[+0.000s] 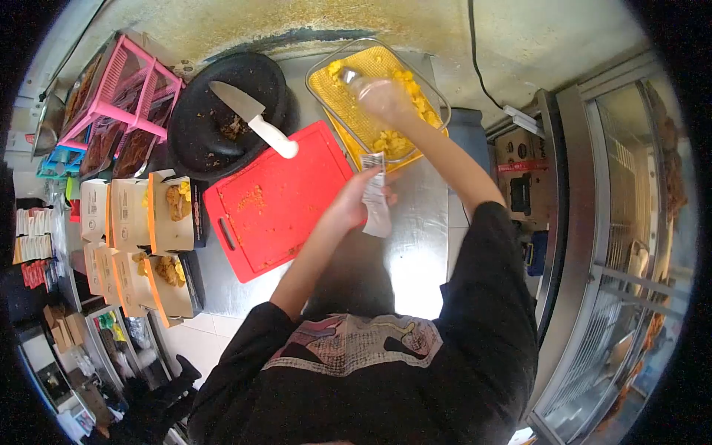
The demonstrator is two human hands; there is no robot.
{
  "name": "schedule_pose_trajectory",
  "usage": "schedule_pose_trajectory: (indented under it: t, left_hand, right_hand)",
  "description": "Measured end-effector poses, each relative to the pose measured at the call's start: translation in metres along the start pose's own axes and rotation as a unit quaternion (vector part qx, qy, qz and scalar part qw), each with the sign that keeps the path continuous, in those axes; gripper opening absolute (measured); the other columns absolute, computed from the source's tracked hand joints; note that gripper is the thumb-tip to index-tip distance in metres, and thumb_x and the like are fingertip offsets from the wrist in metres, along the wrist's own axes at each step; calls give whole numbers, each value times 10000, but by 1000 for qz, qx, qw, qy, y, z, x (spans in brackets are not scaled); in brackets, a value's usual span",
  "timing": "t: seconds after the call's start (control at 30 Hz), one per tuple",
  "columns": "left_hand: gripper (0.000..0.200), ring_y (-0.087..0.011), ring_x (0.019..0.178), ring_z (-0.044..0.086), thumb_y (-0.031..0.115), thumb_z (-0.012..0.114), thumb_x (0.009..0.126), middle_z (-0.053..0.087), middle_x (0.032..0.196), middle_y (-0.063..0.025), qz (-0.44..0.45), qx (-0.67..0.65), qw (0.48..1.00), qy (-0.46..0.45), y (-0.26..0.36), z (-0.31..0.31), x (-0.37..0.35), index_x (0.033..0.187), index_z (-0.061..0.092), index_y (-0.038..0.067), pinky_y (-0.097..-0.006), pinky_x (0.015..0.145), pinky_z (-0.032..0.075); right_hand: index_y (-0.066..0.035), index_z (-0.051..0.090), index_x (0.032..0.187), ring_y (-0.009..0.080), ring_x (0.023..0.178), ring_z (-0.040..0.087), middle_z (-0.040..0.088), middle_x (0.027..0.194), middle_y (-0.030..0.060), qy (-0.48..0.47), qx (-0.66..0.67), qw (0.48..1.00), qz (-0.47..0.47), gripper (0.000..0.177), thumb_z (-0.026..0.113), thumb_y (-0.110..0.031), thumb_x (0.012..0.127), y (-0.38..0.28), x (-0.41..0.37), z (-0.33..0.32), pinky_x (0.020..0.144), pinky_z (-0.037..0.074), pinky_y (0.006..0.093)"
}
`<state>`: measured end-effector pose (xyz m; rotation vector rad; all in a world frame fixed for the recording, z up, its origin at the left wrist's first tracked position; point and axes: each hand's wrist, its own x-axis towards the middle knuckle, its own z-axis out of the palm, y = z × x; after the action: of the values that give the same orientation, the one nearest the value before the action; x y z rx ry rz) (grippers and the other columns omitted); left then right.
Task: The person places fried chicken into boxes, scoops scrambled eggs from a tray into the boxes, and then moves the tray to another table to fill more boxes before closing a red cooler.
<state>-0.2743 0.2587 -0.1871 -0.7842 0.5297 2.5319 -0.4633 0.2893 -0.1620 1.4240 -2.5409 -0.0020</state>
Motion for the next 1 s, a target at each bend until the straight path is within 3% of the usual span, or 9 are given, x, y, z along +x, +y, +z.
schedule_pose_trajectory:
  t: [0.1,0.23,0.3,0.53,0.6,0.73,0.83,0.93,1.0]
  left_hand:
    - [352,-164,578,485,293,491,861,477,600,-35,11,-59,997,45,-4,23,6,1024,536,-15,-314,611,459]
    - [288,-159,576,472,277,487,864,477,626,-38,11,-72,997,36,1,31,1,980,524,16,-306,588,445]
    - [211,-150,574,459,255,494,859,470,640,-45,52,-102,993,43,7,31,-8,915,491,51,-291,541,423]
    - [150,-133,558,443,210,516,843,491,682,-59,40,-196,980,-1,14,20,-11,871,470,70,-260,479,388]
    - [130,-131,546,435,199,513,844,491,677,-51,68,-174,982,32,14,27,-18,850,470,76,-263,483,390]
    - [124,-132,538,434,196,510,844,476,658,-38,115,-167,977,61,16,35,-25,834,470,79,-267,483,392]
    - [158,-152,540,440,242,477,874,440,635,-26,140,-122,980,75,18,33,-31,834,431,96,-279,501,380]
    - [114,-120,546,419,188,491,856,461,672,-28,171,-153,972,57,19,26,-29,875,462,80,-256,484,374]
    - [104,-111,548,399,180,464,867,461,698,-30,174,-184,967,5,19,15,-22,893,452,80,-255,483,364]
  right_hand:
    - [-45,565,873,239,675,632,622,714,108,-51,-76,989,-116,164,487,-128,755,0,7,-6,515,498,333]
    - [-34,548,868,214,640,629,617,693,95,-41,-57,995,-67,153,498,-105,742,10,34,-4,493,495,306]
    - [-28,545,873,203,634,628,615,679,80,71,-83,991,-72,159,488,-102,744,8,41,13,493,495,314]
    - [-45,499,864,205,595,606,579,670,78,9,-41,980,-194,122,479,-72,747,5,10,-6,487,485,305]
    - [-48,571,796,227,680,634,625,704,95,-111,-37,990,-82,119,476,-112,762,-6,15,-38,597,510,337]
    - [-63,590,803,248,698,633,637,752,103,-16,13,1000,-23,137,482,-136,761,12,27,7,603,510,352]
    - [-96,599,831,273,711,628,637,786,116,-100,-96,989,-47,152,472,-160,780,7,4,9,620,509,375]
    - [-88,540,864,227,617,617,615,719,88,-110,20,986,-127,127,493,-118,749,-18,-44,-40,483,486,342]
    - [-82,575,885,269,743,626,628,765,100,-254,31,965,-55,159,459,-114,781,-36,-55,-94,617,513,385]
